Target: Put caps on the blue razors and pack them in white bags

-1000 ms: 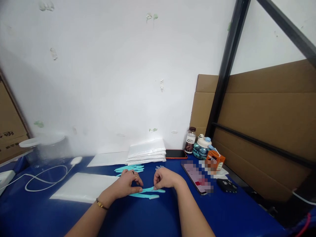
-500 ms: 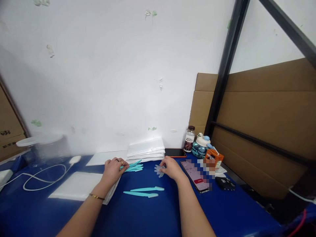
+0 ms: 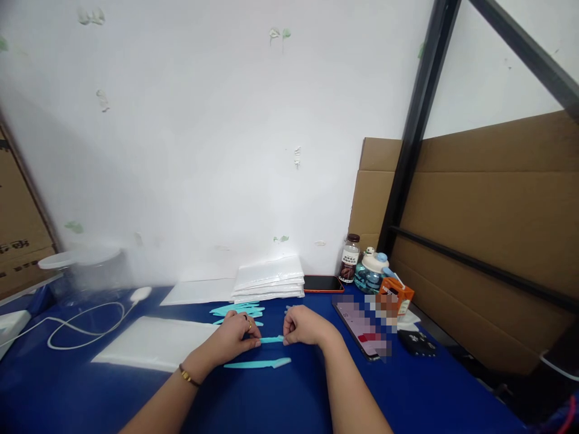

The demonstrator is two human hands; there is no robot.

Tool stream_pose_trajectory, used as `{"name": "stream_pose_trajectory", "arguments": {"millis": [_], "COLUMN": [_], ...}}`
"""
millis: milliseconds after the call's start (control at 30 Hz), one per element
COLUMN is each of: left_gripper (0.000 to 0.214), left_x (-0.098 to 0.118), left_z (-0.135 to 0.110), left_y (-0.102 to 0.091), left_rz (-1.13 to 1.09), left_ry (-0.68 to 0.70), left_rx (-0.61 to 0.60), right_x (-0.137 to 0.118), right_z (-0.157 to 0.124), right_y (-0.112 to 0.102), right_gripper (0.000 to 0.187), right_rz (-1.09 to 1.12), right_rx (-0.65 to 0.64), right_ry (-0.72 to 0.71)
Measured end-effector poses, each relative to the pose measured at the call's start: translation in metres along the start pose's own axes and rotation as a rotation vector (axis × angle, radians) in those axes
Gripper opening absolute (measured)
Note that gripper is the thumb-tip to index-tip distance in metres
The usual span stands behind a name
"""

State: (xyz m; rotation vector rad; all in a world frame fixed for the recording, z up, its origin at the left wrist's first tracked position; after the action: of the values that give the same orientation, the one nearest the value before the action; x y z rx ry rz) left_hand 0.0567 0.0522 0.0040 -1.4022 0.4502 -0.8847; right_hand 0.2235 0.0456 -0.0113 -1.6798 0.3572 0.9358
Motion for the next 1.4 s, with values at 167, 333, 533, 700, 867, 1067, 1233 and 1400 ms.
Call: {"name": "stream_pose_trajectory", "arguments": {"millis": [167, 333, 533, 700, 867, 1067, 1233, 1400], "left_gripper": [0.014, 0.018, 0.025, 0.030, 0.014, 0.015, 0.016, 0.022], "left_x": [-0.006, -0.050, -0.060, 0.002, 0.016, 0.000, -0.026, -0.046], "left_z": [0.005, -0.005, -0.011, -0.009, -0.007, 0.000, -0.004, -0.005], "left_y": [-0.014, -0.030, -0.034, -0.016, 0.004, 0.000, -0.023, -0.019], "left_rz": [0.118, 0.210, 0.111, -0.081, -0.037, -0.049, -0.119, -0.442], "left_ry": [-0.048, -0.304, -0.386, -0.042, -0.042, -0.138, -0.217, -0.269], "left_rx": [0.135, 0.223, 0.215, -0.076, -0.167, -0.093, 0.072, 0.149], "right_x": [-0.010, 0.010, 0.010, -0.004, -0.002, -0.004, 0.008, 0.008], "right_z": [-0.004, -0.006, -0.008, -0.011, -0.012, -0.007, -0.015, -0.020], "right_y": [-0.016, -0.036, -0.046, -0.028, 0.002, 0.001, -0.037, -0.064], "right_gripper": [0.007, 0.004, 0.006, 0.014, 0.034, 0.020, 0.019, 0.025], "right_rz": [-0.007, -0.058, -0.121, 0.037, 0.192, 0.252, 0.187, 0.159], "right_rx": [0.188, 0.369, 0.483, 0.221, -0.174, -0.095, 0.226, 0.512], "right_ry": [-0.092, 0.019, -0.001, -0.045, 0.087, 0.069, 0.019, -0.093]}}
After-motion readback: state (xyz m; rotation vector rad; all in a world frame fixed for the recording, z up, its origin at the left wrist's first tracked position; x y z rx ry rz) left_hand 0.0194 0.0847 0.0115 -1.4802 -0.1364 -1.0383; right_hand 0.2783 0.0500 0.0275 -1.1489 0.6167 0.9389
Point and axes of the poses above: each hand's wrist, its own z-axis towards the middle knuckle, its own y-axis out of the palm, x = y × z, the point moved 6 cm from there along z, towards the middle knuckle, and after that the axes turned 8 degrees about z, right-handed, at the moved point
